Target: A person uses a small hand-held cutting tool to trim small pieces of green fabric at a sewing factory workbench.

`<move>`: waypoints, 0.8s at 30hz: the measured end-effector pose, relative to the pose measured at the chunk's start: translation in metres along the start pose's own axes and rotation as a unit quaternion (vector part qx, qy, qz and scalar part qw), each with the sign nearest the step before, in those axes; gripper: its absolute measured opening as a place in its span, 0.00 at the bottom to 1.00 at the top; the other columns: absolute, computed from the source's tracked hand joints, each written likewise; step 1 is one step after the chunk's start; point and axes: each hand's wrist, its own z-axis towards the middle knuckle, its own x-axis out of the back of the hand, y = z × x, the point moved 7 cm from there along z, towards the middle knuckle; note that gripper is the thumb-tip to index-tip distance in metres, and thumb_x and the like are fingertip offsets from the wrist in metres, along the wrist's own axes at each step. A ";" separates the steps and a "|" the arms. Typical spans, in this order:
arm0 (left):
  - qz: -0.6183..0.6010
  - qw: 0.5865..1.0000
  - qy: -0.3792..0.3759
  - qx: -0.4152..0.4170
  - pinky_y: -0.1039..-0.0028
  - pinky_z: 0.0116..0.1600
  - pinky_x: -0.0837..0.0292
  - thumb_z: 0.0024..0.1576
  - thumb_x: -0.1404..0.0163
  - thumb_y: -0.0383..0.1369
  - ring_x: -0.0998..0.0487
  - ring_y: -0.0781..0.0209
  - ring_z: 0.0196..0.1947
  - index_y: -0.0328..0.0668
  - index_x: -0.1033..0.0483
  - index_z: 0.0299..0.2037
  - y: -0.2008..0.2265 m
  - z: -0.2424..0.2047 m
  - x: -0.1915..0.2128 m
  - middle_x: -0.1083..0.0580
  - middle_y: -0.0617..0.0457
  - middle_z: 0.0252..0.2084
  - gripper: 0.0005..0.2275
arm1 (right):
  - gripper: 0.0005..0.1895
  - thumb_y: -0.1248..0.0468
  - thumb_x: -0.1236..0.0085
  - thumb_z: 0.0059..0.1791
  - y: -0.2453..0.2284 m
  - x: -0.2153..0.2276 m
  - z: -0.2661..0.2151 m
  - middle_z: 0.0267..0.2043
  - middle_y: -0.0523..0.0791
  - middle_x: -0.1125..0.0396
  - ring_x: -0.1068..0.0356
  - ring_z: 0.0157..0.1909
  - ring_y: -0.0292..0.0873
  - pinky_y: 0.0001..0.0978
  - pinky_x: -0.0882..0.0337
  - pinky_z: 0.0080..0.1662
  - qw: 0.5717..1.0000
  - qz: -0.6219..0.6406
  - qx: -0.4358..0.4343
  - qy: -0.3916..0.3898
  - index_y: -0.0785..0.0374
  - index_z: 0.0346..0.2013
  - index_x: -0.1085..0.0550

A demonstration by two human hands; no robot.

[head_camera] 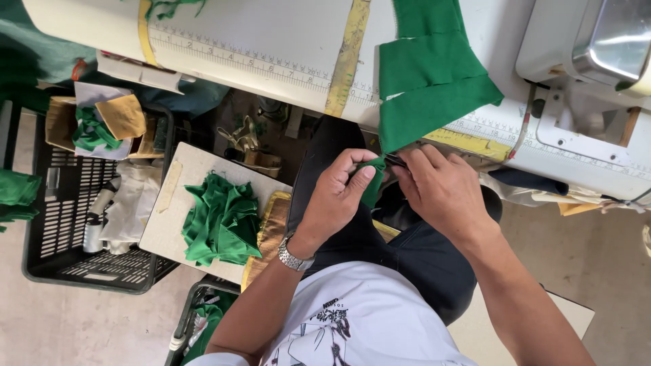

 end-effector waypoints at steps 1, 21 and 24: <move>0.000 1.000 0.003 -0.007 0.75 0.42 0.24 0.67 0.51 0.31 0.26 0.71 0.34 0.39 0.25 0.54 0.001 -0.002 0.001 0.21 0.49 0.34 0.09 | 0.12 0.53 0.44 0.58 -0.004 0.000 0.004 0.29 0.41 0.43 0.32 0.31 0.50 0.38 0.30 0.34 1.000 0.000 0.015 0.019 0.57 0.45 0.26; 0.029 0.994 0.003 -0.103 0.71 0.49 0.31 0.68 0.57 0.33 0.30 0.69 0.39 0.43 0.25 0.47 -0.011 0.024 0.007 0.28 0.57 0.39 0.08 | 0.13 0.58 0.47 0.61 0.052 0.039 0.083 0.35 0.54 0.35 0.32 0.35 0.64 0.56 0.37 0.33 0.993 0.089 -0.078 -0.020 0.66 0.47 0.28; -0.191 0.981 0.026 -0.033 0.79 0.32 0.46 0.69 0.58 0.41 0.37 0.71 0.31 0.47 0.31 0.40 -0.028 0.027 0.011 0.34 0.61 0.37 0.10 | 0.15 0.58 0.52 0.62 0.074 0.024 0.122 0.33 0.54 0.34 0.36 0.30 0.60 0.52 0.45 0.30 0.980 0.150 -0.106 -0.074 0.69 0.51 0.31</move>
